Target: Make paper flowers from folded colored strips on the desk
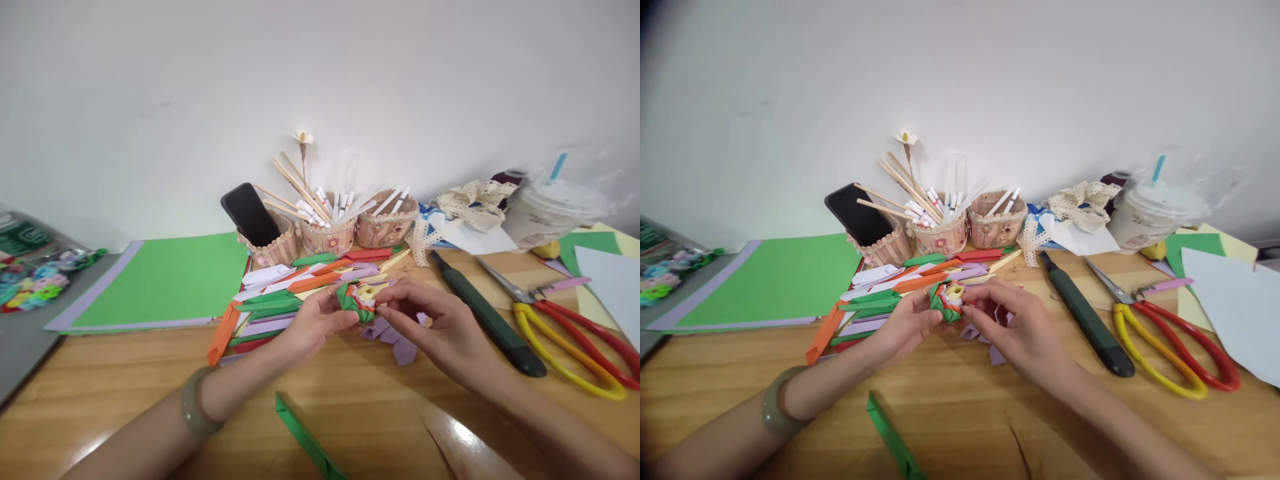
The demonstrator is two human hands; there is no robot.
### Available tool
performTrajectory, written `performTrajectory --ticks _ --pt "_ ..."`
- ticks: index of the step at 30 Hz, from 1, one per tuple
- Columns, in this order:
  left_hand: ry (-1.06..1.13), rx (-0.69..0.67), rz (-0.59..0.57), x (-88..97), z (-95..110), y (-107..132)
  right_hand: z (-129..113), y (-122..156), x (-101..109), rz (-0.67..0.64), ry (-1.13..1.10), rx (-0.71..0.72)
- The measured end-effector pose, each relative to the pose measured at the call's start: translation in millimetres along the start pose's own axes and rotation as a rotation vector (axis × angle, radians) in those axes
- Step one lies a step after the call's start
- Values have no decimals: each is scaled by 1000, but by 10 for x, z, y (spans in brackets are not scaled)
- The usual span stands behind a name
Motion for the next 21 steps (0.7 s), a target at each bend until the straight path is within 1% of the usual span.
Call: performTrajectory --ticks 4,7,11,15,21 --pt "-18 2 -11 -10 1 -2 -1 -5 -2 -20 -20 -27" --pt "-23 0 -16 -14 -11 -4 -23 -15 -37 -68 -12 -49" --pt "-23 -12 -22 -15 -23 -6 -41 -31 -87 -126 24 -41" --pt "-61 -35 -29 -14 -11 -7 -71 -31 -102 -137 82 19" --pt "-103 -35 -56 -48 6 8 -236 7 -98 -112 192 149"
Point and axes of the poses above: each hand's wrist, its own y-axis away from the middle knuckle, its own x-axis out of the back of the hand, z = x × y, the point moved 10 cm from there along -y, towards the middle knuckle, and after that the axes turned 10 degrees about -y, right-handed, at the moved point
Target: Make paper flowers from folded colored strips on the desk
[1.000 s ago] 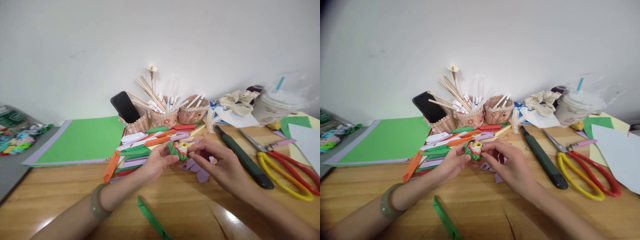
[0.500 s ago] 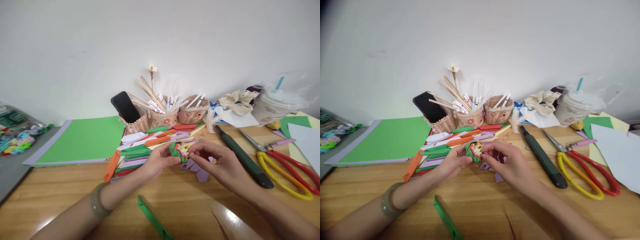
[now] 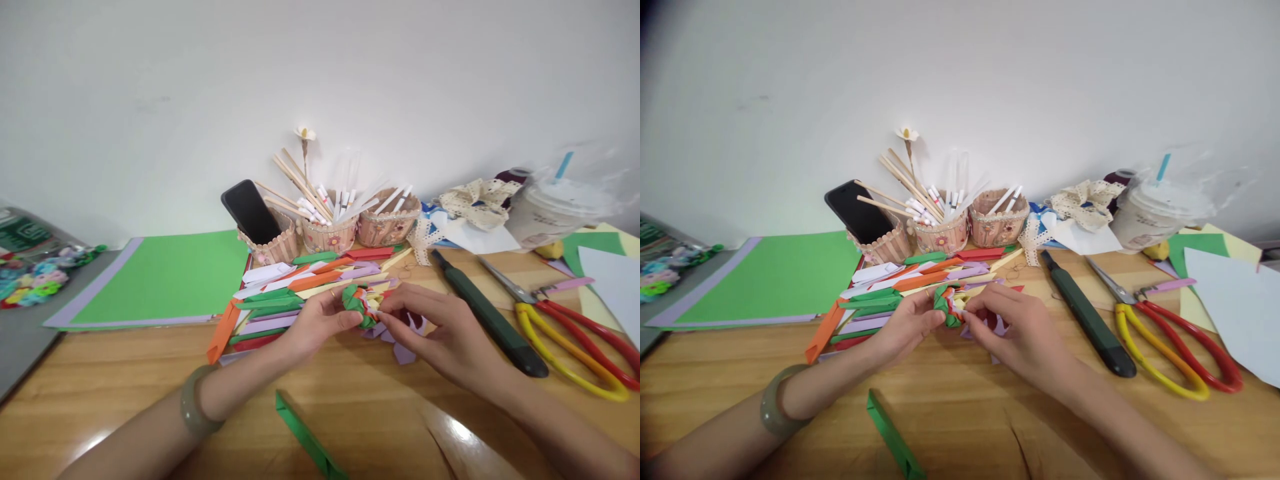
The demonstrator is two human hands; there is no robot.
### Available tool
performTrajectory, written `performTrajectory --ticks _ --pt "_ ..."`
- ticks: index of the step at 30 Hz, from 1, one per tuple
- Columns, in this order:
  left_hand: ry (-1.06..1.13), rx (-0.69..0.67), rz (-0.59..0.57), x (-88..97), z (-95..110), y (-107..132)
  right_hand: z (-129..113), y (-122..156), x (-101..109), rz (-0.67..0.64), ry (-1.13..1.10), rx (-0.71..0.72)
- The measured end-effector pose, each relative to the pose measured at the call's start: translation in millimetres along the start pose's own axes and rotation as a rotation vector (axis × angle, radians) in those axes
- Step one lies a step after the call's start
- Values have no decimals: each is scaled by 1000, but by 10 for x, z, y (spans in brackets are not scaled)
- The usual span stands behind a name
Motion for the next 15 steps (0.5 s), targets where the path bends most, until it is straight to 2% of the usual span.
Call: performTrajectory --ticks 3,9,11,15 --pt "-10 -14 -9 -13 19 8 -56 29 -3 32 89 58" --pt "-43 -14 37 39 -8 -7 -145 157 -39 172 543 239" --pt "-40 -16 50 51 -4 -12 -145 157 -41 173 513 245" --pt "-44 -15 66 67 6 -15 -43 69 -4 114 187 103"
Point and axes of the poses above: each hand's wrist, its own y-axis away from the middle knuckle, its own x-axis out of the back of the hand, z = x × y, the point moved 10 cm from there along -y, towards the middle knuckle, and after that the axes turned 10 degrees about -y, right-handed, at the moved point
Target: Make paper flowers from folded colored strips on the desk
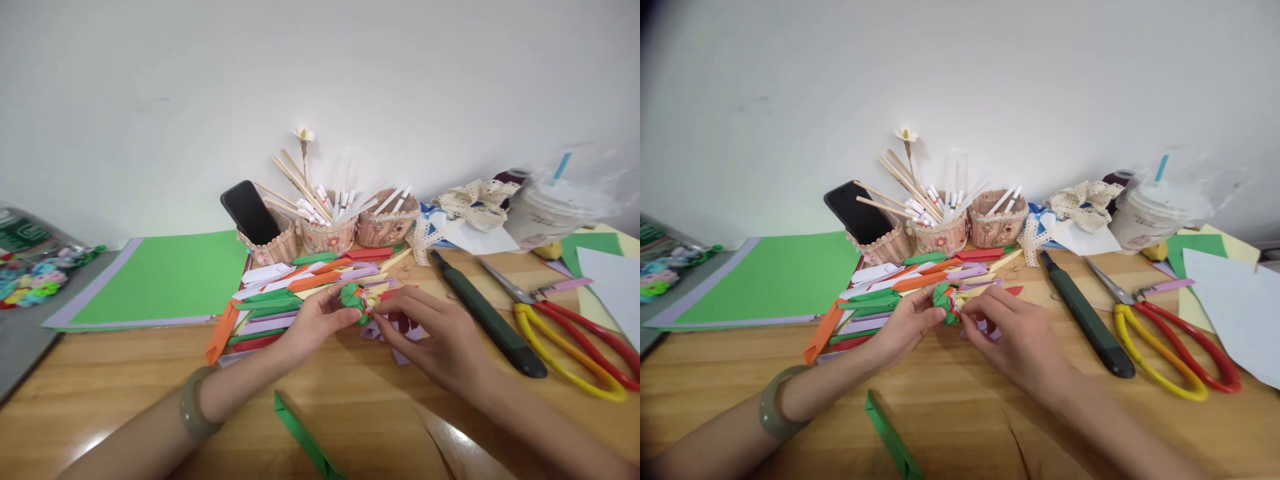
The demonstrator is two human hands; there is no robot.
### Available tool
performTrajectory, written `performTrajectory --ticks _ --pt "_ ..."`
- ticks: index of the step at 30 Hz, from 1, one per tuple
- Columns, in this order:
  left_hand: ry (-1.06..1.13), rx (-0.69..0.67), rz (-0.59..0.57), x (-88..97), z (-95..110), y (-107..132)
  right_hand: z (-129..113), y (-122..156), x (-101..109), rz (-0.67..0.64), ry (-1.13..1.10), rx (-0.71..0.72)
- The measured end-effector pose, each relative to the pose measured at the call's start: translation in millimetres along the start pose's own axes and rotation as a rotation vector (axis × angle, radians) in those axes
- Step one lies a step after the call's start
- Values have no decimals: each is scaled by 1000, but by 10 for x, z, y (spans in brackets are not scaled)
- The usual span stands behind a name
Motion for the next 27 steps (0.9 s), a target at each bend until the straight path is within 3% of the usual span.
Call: performTrajectory --ticks 3,9,27 --pt "-7 -20 2 8 14 -1 96 -41 -28 -49 -155 -116" --pt "10 6 33 48 -26 -1 274 -30 -101 -105 -260 -269" --pt "-24 4 18 27 -22 -14 224 -40 -65 -68 -153 -199"
Point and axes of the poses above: each hand's wrist, its own y-axis away from the middle knuckle, its own x-axis out of the back of the hand, z = x × y, the point moved 10 cm from there along -y, towards the middle knuckle, and after that the axes turned 10 degrees about -y, right-handed, at the moved point
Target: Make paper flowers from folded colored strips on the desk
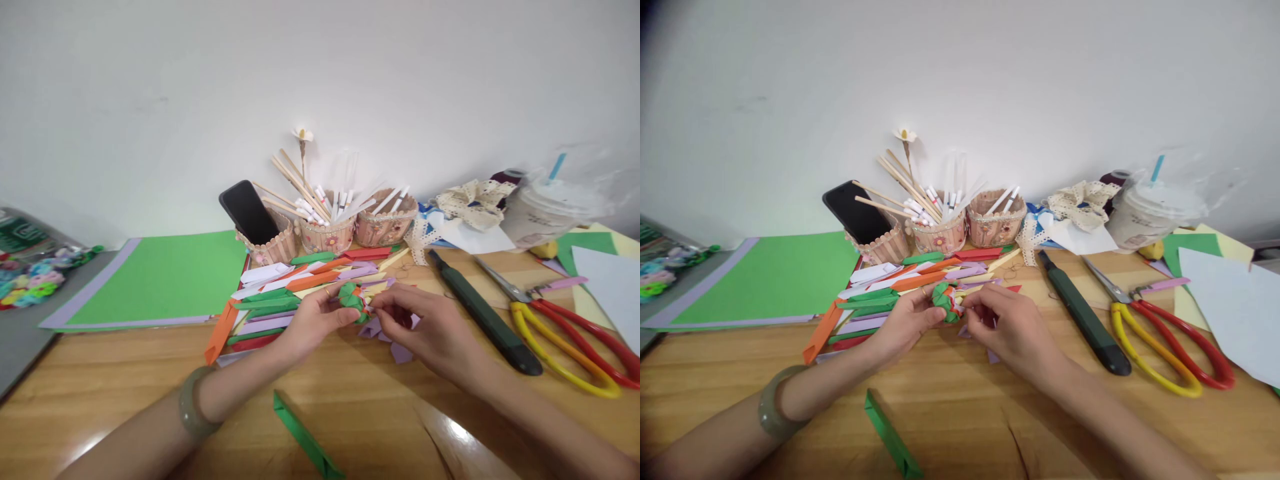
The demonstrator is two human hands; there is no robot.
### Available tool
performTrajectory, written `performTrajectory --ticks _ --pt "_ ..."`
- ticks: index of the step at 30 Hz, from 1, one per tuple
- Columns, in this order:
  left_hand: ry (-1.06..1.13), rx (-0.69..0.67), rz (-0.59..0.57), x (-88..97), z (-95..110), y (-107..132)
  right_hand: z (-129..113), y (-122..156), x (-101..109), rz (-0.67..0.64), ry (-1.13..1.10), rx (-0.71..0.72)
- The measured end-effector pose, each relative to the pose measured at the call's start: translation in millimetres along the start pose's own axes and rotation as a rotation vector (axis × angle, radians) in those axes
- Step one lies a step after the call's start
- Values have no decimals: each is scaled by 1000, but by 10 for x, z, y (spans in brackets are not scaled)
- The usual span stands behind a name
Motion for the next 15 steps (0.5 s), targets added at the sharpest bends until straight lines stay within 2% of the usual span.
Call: performTrajectory --ticks 5,12,15 --pt "-5 12 11 14 -8 4 -3 -2 -17 -15 10 12" --pt "-19 -17 27 12 -8 1 -86 78 -9 110 249 132" --pt "-18 -24 24 9 -1 1 -97 80 -17 94 206 129"
Point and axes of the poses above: each hand's wrist, its own y-axis away from the middle knuckle, its own x-axis out of the back of the hand, z = x × y, the point moved 10 cm from there along -y, towards the middle knuckle, and after that the axes turned 10 degrees about -y, right-handed, at the moved point
